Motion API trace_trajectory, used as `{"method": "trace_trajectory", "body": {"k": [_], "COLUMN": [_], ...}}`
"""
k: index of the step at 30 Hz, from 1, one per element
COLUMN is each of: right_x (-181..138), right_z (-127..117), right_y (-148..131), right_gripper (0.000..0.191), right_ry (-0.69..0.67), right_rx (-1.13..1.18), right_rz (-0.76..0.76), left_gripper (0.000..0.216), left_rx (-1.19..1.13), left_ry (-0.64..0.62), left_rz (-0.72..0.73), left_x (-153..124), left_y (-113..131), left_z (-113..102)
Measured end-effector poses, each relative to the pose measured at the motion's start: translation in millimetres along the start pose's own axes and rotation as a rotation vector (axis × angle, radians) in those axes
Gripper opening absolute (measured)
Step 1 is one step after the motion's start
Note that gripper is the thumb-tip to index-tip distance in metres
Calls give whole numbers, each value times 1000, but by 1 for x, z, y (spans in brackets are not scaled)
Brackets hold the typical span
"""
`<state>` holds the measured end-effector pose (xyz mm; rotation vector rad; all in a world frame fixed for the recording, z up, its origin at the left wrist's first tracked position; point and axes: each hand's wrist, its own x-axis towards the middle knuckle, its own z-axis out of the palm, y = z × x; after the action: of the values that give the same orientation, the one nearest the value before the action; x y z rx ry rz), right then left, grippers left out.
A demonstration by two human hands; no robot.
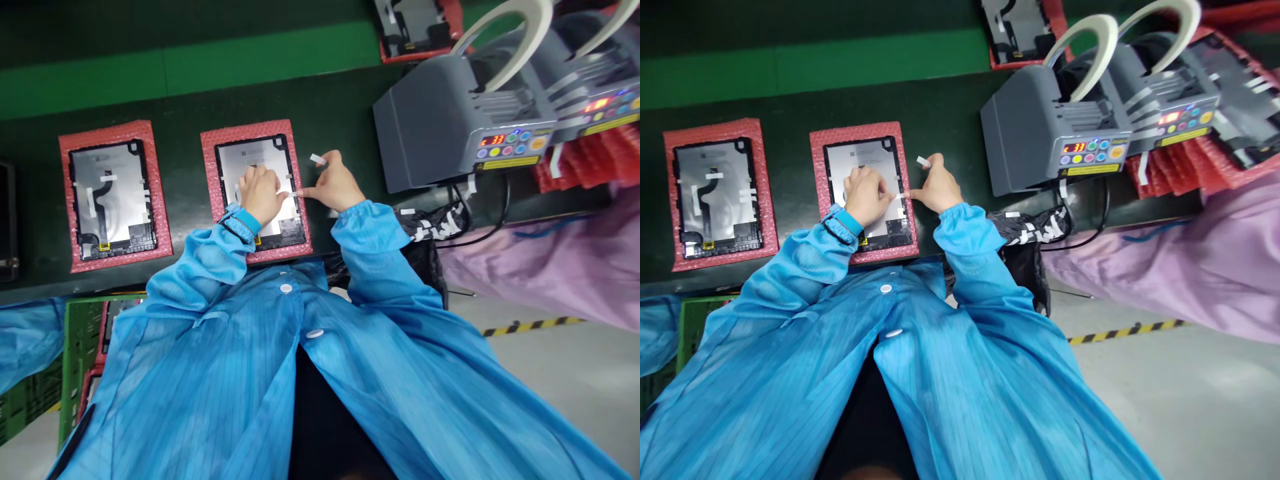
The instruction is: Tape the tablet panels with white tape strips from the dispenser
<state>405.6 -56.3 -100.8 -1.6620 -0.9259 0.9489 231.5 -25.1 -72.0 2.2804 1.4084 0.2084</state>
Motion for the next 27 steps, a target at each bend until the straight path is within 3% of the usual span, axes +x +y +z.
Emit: {"method": "trace_trajectory", "body": {"k": [5, 9, 12, 15, 20, 24, 27], "right_x": [-9, -24, -28, -26, -18, -11, -5], "right_z": [-17, -13, -8, -7, -8, 0, 8], "right_y": [-15, -37, -45, -42, -29, -17, -7], "right_gripper": [25, 16, 16, 13, 13, 9, 6], "right_ry": [-185, -404, -468, -433, -233, -205, -185], "right_rx": [-141, -156, -176, -218, -299, -362, -432], "right_rz": [7, -19, -33, -29, -101, -234, -300], "left_gripper": [18, 21, 17, 14, 15, 14, 14], "left_rx": [-124, -224, -233, -255, -344, -402, -313], "left_ry": [101, 60, 11, -14, -8, -12, -33], "left_rz": [58, 215, 214, 179, 115, 80, 5], "left_x": [10, 17, 18, 19, 22, 21, 19], "left_y": [-16, -15, -11, -10, -18, -17, -10], "left_z": [-7, -13, -15, -14, -8, -7, -9]}}
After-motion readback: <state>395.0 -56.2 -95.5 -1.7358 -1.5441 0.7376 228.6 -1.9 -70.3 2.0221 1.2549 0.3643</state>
